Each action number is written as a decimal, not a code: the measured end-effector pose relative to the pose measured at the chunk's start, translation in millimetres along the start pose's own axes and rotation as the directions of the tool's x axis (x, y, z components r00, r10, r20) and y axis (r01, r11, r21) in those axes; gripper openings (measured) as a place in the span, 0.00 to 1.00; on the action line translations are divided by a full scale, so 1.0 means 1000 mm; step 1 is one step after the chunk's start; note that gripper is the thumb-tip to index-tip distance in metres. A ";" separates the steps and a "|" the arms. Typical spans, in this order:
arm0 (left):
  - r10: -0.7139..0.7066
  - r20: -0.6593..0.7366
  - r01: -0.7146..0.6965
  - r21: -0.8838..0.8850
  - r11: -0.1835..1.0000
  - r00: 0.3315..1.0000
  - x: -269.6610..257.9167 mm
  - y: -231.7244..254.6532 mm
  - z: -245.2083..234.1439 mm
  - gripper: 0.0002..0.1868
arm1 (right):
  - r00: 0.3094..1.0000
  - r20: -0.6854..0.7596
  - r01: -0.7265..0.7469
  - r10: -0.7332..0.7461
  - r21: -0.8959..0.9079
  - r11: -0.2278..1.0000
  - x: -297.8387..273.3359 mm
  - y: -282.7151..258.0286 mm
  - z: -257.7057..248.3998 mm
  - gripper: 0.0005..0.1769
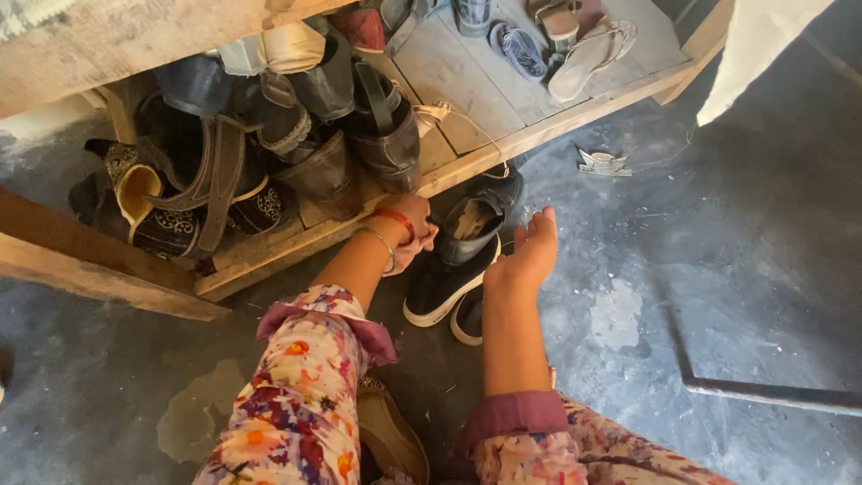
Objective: Cleaning and wiping different pairs of shoes stored on a wooden shelf using a pink cloth.
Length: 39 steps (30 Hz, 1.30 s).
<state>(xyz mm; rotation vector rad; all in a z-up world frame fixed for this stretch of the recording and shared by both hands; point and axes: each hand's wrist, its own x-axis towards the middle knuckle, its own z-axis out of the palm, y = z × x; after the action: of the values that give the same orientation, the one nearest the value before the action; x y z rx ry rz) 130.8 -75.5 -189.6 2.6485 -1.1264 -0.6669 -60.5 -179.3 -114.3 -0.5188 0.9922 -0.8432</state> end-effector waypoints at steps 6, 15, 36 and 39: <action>0.057 0.193 -0.002 -0.273 0.962 0.979 -0.036 0.026 0.029 0.22 | 0.999 0.027 -0.029 0.029 -0.005 1.000 0.005 0.005 -0.006 0.40; 0.244 0.182 -0.287 0.266 0.920 0.952 0.008 0.039 0.105 0.25 | 0.983 0.026 -0.185 0.184 0.076 0.980 -0.002 0.002 -0.006 0.35; 0.503 0.812 -0.270 -0.433 0.860 0.298 -0.077 0.041 0.082 0.27 | 0.840 0.062 -0.542 0.538 0.119 0.832 0.028 0.076 -0.031 0.28; 0.462 0.775 -0.254 -0.386 0.887 0.431 -0.087 0.021 0.053 0.26 | 0.799 0.044 -0.601 0.600 0.117 0.791 0.036 0.096 -0.033 0.24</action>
<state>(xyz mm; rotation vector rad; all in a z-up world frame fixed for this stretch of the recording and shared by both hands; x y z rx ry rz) 39.2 -27.5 -200.6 1.6851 -1.6307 -1.9821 -43.7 -152.9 -217.3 -0.0718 1.0098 -0.3198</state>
